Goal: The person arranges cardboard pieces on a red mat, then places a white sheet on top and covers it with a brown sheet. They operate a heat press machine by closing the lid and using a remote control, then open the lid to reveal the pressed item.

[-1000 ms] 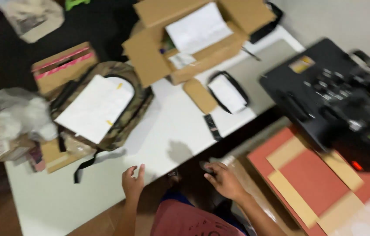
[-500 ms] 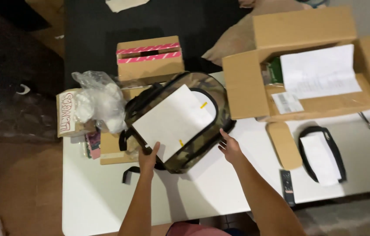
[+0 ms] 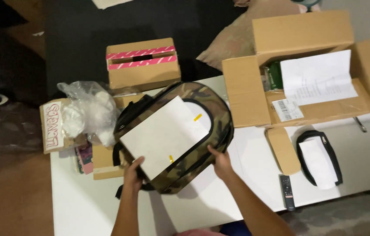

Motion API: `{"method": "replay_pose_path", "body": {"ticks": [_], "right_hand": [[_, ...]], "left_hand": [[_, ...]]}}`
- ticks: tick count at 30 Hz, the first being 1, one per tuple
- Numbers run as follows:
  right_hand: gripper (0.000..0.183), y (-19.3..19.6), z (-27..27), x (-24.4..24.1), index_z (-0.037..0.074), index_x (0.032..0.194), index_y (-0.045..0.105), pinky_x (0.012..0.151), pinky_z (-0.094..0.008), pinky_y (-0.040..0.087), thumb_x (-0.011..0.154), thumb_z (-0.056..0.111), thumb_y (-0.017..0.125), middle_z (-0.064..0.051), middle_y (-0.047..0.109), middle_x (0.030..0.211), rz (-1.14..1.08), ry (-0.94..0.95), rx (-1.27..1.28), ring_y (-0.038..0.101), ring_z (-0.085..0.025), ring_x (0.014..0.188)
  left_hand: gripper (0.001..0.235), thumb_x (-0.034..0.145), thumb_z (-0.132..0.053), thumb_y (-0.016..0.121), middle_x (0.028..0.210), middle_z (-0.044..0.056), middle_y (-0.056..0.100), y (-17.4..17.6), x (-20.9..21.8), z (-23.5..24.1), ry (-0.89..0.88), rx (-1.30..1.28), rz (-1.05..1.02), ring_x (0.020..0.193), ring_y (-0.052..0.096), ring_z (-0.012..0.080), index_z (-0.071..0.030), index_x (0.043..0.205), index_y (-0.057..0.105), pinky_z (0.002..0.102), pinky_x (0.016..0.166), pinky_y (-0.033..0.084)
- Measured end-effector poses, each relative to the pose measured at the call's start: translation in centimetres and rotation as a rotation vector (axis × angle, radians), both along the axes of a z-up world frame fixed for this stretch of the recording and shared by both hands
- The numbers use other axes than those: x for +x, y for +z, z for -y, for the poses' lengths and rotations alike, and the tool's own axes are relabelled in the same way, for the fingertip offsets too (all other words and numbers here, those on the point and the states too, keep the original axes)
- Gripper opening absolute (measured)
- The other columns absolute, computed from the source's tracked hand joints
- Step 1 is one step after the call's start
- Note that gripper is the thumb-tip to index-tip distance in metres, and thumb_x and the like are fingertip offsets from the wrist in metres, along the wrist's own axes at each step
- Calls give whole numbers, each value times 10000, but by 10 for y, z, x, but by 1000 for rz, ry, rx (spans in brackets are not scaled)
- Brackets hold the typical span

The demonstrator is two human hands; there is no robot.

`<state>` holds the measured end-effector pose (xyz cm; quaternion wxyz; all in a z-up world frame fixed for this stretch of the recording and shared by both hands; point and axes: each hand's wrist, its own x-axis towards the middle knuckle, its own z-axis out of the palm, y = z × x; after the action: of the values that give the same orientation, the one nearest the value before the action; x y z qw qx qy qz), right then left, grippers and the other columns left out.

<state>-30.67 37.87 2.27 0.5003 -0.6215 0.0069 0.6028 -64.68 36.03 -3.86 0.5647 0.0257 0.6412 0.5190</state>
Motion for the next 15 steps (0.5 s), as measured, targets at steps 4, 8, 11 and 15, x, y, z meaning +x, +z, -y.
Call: {"method": "replay_pose_path", "body": {"ticks": [4,8,11,15], "right_hand": [[656,23,33,-15,45,1462,642,1194,-454,597,856,60,893,-163,784,1459,84,-22,12,739,-333,1337],[528,81,56,-26,81,1435,719,1110,-393,642,936,181,862,-104,842,1365,231,162,52,786,-272,1281],[413,119,70,-16,73,1296,796,977,-376,654,940,265,873,-78,863,1189,296,283,75,815,-252,1152],[529,175,84,2,90,1296,834,1025,-400,682,853,371,902,-81,903,1222,308,380,-50,851,-275,1200]], "left_hand": [[643,819,-23,800,1376,172,734,15,-22,26,21,4,141,1279,683,409,-11,1448,668,496,1177,555],[645,872,-103,743,1441,210,727,-18,-37,59,-46,136,235,1310,690,431,14,1497,635,530,1151,559],[686,875,-146,735,1444,211,723,-34,-38,83,-42,335,339,1312,691,449,13,1531,617,553,1150,556],[755,911,-145,685,1528,208,694,-12,-31,102,21,586,422,1370,664,442,-20,1646,564,580,1205,501]]}}
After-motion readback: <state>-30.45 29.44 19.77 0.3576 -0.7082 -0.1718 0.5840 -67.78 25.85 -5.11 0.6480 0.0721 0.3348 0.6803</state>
